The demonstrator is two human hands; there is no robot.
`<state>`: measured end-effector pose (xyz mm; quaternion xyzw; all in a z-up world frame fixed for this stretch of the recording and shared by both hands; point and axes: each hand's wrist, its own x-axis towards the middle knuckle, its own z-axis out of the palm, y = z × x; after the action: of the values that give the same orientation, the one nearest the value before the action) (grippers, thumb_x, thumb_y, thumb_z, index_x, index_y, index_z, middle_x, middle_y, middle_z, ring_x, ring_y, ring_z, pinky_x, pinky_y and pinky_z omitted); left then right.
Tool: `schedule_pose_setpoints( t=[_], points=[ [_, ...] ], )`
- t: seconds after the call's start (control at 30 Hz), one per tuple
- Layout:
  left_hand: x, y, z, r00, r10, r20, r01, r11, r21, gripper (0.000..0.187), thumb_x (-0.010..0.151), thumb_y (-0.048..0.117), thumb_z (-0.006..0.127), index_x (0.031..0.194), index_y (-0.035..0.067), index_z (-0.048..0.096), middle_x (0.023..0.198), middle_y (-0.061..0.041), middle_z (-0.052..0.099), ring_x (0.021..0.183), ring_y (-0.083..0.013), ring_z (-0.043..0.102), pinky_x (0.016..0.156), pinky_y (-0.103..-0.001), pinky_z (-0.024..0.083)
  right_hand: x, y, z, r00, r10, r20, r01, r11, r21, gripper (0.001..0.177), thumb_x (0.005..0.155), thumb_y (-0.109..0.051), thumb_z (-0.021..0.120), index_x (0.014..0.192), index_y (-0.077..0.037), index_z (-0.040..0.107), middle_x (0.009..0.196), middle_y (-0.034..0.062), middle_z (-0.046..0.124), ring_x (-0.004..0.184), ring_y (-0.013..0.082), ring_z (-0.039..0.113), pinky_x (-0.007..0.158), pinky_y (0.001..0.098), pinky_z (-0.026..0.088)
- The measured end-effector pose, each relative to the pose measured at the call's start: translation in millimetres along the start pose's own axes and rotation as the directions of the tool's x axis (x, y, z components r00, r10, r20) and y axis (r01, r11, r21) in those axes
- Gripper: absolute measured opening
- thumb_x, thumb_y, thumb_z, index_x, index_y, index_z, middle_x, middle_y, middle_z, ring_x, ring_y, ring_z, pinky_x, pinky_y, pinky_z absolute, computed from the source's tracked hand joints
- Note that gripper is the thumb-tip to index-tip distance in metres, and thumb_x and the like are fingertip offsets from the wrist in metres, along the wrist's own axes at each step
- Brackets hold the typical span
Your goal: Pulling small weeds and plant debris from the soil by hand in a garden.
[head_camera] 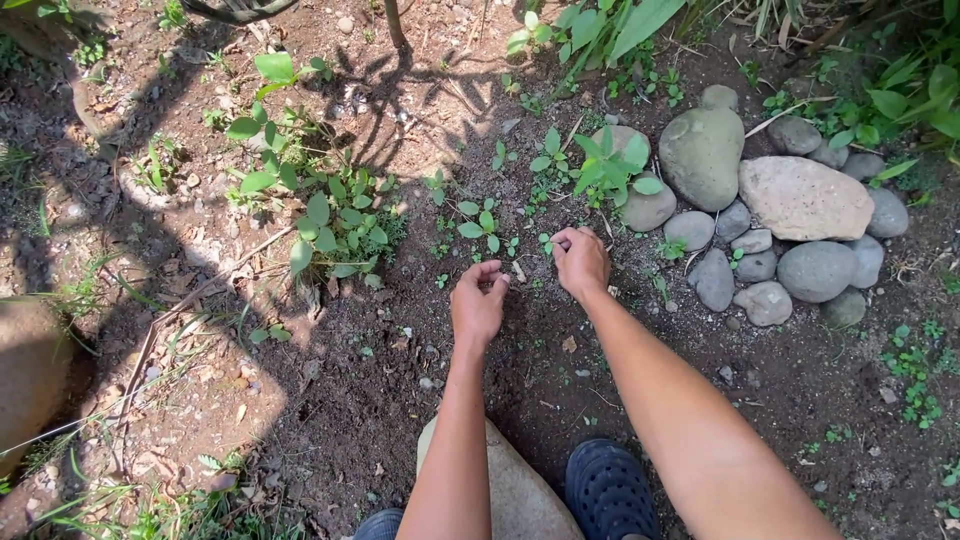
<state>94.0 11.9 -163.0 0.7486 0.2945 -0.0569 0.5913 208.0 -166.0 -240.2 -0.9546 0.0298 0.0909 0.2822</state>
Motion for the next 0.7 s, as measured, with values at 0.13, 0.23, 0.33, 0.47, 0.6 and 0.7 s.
schedule_pose_setpoints(
  t=[0.13,0.23,0.33,0.47,0.6,0.7],
  points=[
    [5,-4,1,1.0,0.017,-0.008,-0.017,1.0,-0.011,0.031,0.089,0.019,0.074,0.12,0.014,0.076,0.106,-0.009,0.079,0.093,-0.0277,0.077,0.084,-0.04,0.059,0,-1,2,0.999,-0.014,-0.053,0.019,0.995,0.094,0.013,0.09,-0.02,0.071,0.099,-0.024,0.079,0.092,0.0041,0.069,0.101,0.0278,0.069,0.09,0.0438,0.056],
    [4,-2,0,1.0,0.0,-0.01,0.0,0.999,-0.05,0.031,0.089,0.019,0.074,0.12,0.013,0.076,0.106,-0.01,0.078,0.093,-0.0272,0.077,0.084,-0.04,0.059,1,-15,1,0.996,-0.035,-0.085,0.054,0.97,0.237,0.015,0.087,-0.016,0.071,0.1,-0.016,0.079,0.088,0.01,0.073,0.095,0.0319,0.07,0.084,0.0477,0.055],
    [6,-3,-1,1.0,-0.002,-0.019,0.0,0.997,-0.082,0.032,0.089,0.019,0.075,0.12,0.015,0.076,0.106,-0.007,0.079,0.091,-0.0224,0.077,0.081,-0.037,0.06,-7,-54,-24,0.986,0.088,0.141,-0.159,0.739,0.654,0.02,0.089,-0.014,0.074,0.108,-0.008,0.075,0.086,0.0072,0.074,0.061,0.0073,0.063,0.044,0.0179,0.05],
    [-4,15,-11,0.998,0.012,-0.069,-0.027,0.975,-0.222,0.036,0.092,0.016,0.072,0.127,0.009,0.071,0.111,-0.012,0.077,0.093,-0.0226,0.075,0.082,-0.038,0.058,-22,-106,-60,0.937,-0.086,0.337,-0.195,0.673,0.714,0.029,0.092,-0.01,0.071,0.119,0.002,0.069,0.093,0.0096,0.075,0.064,0.0043,0.063,0.043,0.0128,0.051],
    [-31,62,-32,0.991,0.074,-0.114,-0.112,0.917,-0.383,0.058,0.091,0.016,0.074,0.144,0.002,0.055,0.126,-0.019,0.07,0.101,-0.0224,0.066,0.086,-0.04,0.054,-31,-153,-93,0.865,-0.254,0.433,-0.12,0.733,0.67,0.023,0.095,-0.008,0.07,0.115,0.003,0.07,0.092,0.0098,0.074,0.067,0.006,0.063,0.045,0.0141,0.053],
    [-49,89,-42,0.981,0.135,-0.137,-0.187,0.833,-0.52,0.065,0.089,0.011,0.076,0.149,0.005,0.052,0.126,-0.016,0.067,0.095,-0.0155,0.061,0.082,-0.033,0.054,-39,-179,-115,0.811,-0.388,0.437,-0.01,0.739,0.674,0.023,0.089,-0.005,0.075,0.11,0.004,0.072,0.087,0.0092,0.071,0.063,0.006,0.058,0.043,0.0128,0.049]
  ],
)
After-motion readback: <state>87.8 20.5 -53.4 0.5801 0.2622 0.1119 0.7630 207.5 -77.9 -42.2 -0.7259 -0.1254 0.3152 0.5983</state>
